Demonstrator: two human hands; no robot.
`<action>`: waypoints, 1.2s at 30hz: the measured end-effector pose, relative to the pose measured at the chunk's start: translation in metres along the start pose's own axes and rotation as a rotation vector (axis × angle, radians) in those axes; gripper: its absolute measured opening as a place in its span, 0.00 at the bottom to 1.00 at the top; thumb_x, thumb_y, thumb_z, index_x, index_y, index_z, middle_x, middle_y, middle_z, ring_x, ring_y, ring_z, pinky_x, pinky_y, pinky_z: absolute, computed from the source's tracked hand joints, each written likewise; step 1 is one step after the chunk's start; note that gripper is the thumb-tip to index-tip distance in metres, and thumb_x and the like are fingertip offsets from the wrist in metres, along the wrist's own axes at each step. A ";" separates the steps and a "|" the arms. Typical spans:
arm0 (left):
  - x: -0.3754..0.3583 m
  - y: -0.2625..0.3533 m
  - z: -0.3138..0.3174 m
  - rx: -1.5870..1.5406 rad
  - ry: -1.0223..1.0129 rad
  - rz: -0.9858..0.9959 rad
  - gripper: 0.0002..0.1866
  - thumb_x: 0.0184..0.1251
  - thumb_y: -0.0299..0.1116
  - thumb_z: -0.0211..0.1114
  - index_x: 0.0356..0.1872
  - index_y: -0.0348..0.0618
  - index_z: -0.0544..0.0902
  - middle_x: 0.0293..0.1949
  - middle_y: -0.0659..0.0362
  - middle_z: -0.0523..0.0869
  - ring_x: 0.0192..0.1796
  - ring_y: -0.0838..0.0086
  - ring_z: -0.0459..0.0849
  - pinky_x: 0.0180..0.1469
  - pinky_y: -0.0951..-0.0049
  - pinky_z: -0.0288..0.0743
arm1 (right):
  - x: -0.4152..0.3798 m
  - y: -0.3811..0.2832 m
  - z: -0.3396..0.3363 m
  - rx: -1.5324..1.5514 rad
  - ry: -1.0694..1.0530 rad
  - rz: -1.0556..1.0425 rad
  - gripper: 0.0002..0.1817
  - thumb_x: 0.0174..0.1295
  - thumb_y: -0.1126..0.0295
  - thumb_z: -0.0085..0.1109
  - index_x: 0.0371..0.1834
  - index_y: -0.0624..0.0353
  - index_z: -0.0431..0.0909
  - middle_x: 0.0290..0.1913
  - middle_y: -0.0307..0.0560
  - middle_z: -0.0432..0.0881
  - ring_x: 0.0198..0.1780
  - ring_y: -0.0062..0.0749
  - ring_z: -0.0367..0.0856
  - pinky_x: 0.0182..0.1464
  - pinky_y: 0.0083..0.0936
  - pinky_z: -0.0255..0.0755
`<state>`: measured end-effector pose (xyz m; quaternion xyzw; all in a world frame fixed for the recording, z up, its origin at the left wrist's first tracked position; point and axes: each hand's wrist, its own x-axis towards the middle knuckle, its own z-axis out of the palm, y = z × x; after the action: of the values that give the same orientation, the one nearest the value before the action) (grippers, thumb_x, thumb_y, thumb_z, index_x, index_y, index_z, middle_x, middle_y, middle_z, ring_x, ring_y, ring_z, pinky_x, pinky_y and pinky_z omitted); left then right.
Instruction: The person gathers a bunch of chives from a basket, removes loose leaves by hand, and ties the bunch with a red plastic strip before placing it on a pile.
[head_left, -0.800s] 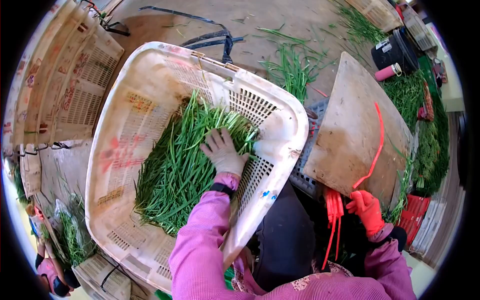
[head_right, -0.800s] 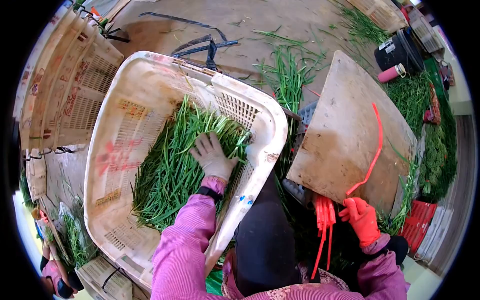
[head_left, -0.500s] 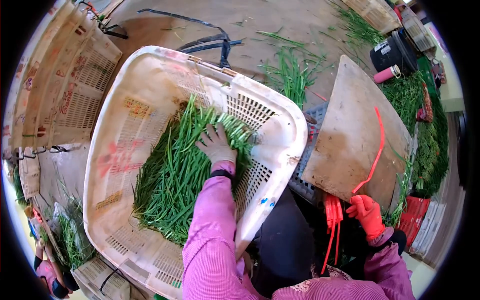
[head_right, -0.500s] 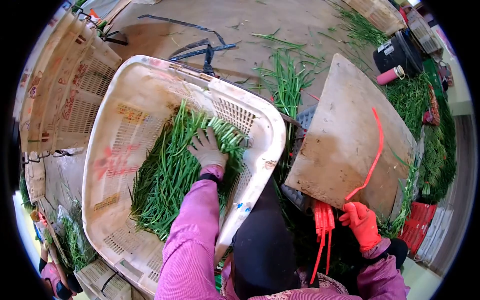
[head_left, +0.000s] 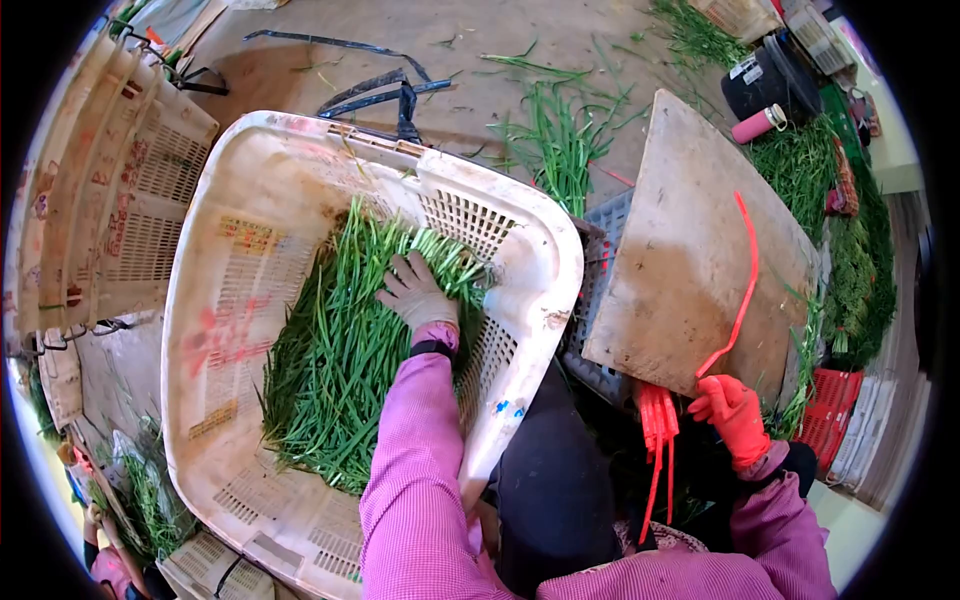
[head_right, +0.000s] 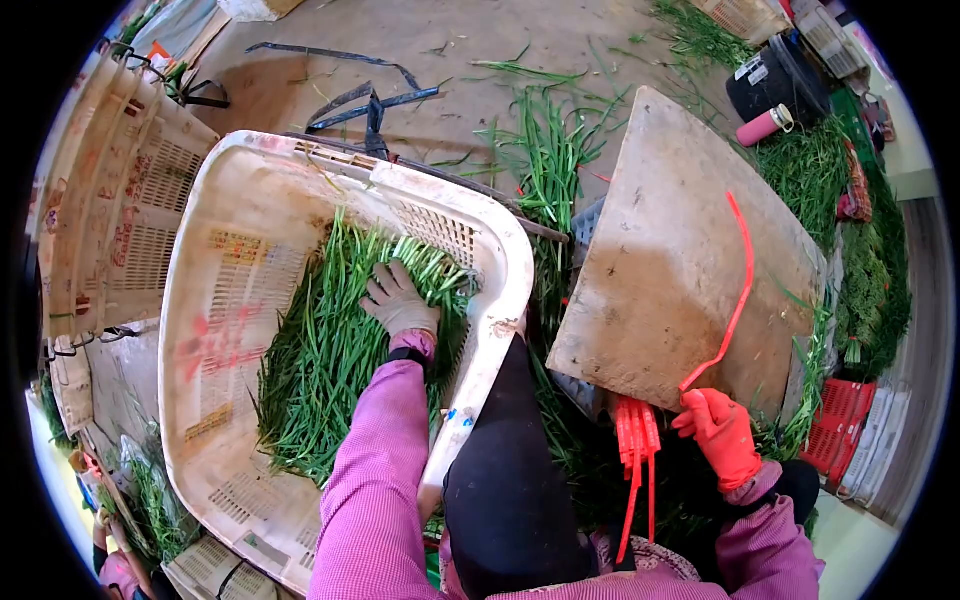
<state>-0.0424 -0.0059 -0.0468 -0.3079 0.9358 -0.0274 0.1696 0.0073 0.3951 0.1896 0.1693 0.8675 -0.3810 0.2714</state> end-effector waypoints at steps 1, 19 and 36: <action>0.005 -0.001 0.005 -0.024 0.018 -0.010 0.53 0.44 0.46 0.76 0.73 0.50 0.55 0.71 0.55 0.59 0.69 0.54 0.62 0.66 0.44 0.57 | -0.002 -0.002 -0.001 -0.003 -0.003 -0.021 0.13 0.73 0.64 0.50 0.46 0.63 0.78 0.28 0.46 0.85 0.26 0.25 0.82 0.29 0.20 0.72; 0.008 -0.125 -0.019 -1.239 0.183 0.053 0.48 0.47 0.21 0.64 0.74 0.46 0.54 0.59 0.45 0.78 0.57 0.58 0.80 0.58 0.68 0.72 | -0.002 -0.035 -0.009 0.100 0.127 -0.173 0.14 0.74 0.63 0.47 0.45 0.61 0.79 0.28 0.45 0.85 0.28 0.25 0.84 0.30 0.18 0.75; -0.099 -0.144 -0.063 -1.689 0.306 0.111 0.54 0.47 0.28 0.77 0.74 0.43 0.51 0.63 0.51 0.74 0.63 0.63 0.75 0.65 0.66 0.68 | 0.022 -0.269 0.237 -0.454 -0.984 -0.547 0.70 0.44 0.42 0.74 0.75 0.73 0.34 0.64 0.65 0.70 0.46 0.42 0.82 0.31 0.28 0.80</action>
<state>0.0924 -0.0677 0.0647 -0.2775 0.6688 0.6455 -0.2432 -0.0636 0.0427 0.1966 -0.3178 0.7117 -0.2760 0.5624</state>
